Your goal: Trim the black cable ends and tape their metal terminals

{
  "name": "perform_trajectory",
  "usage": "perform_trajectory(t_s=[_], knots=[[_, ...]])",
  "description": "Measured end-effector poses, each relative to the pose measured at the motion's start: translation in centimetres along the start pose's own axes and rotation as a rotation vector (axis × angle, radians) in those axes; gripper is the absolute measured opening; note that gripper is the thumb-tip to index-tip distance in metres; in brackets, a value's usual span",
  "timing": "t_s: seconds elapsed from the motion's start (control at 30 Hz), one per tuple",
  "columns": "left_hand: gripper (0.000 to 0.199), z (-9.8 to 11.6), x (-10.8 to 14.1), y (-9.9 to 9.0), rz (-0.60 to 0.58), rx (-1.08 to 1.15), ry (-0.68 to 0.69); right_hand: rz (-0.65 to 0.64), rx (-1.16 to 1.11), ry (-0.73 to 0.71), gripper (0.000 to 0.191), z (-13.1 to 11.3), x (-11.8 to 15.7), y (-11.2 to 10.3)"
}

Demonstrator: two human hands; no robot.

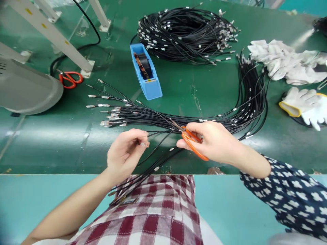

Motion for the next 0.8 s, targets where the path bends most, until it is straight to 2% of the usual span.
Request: perform_trajectory(t_s=[0.07,0.13,0.2,0.33,0.43,0.6,0.7,0.73,0.8], knots=[[0.023,0.6,-0.7,0.0,0.001,-0.035,0.040,0.066,-0.096,0.015,0.041,-0.6,0.2,-0.6],[0.017,1.0,-1.5,0.4,-0.040,-0.097,0.055,0.170,-0.252,0.000,0.035,-1.6,0.4,-1.5],[0.016,1.4,-1.8,1.1,-0.095,-0.131,0.055,0.219,-0.436,-0.012,0.031,-2.7,0.2,-1.8],[0.012,1.0,-1.6,2.3,-0.167,-0.120,-0.010,0.102,-0.700,0.051,0.029,-3.6,-1.1,0.0],[0.014,0.3,-1.3,2.1,-0.115,-0.088,-0.071,0.033,-0.888,0.142,0.031,-2.7,-2.1,1.5],[0.020,1.8,-1.4,1.1,0.002,-0.154,0.139,-0.047,-1.120,0.238,0.029,-1.1,-2.5,3.9],[0.020,1.7,-1.5,1.2,-0.018,-0.216,0.153,-0.111,-1.065,0.235,0.032,-0.8,-2.3,4.6],[0.019,1.6,-1.5,1.4,-0.042,-0.222,0.148,-0.125,-0.980,0.213,0.034,-0.8,-2.2,4.4],[0.018,1.4,-1.5,1.7,-0.094,-0.221,0.128,-0.099,-0.668,0.135,0.037,-0.7,-1.9,3.2]])
Point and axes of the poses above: each hand's wrist, its own x-axis away from the middle knuckle, its own y-axis out of the palm, z = x × y, the point moved 9 cm from there along -x, towards the middle knuckle, and after that the axes turned 5 degrees about -x, right-handed, at the moved point
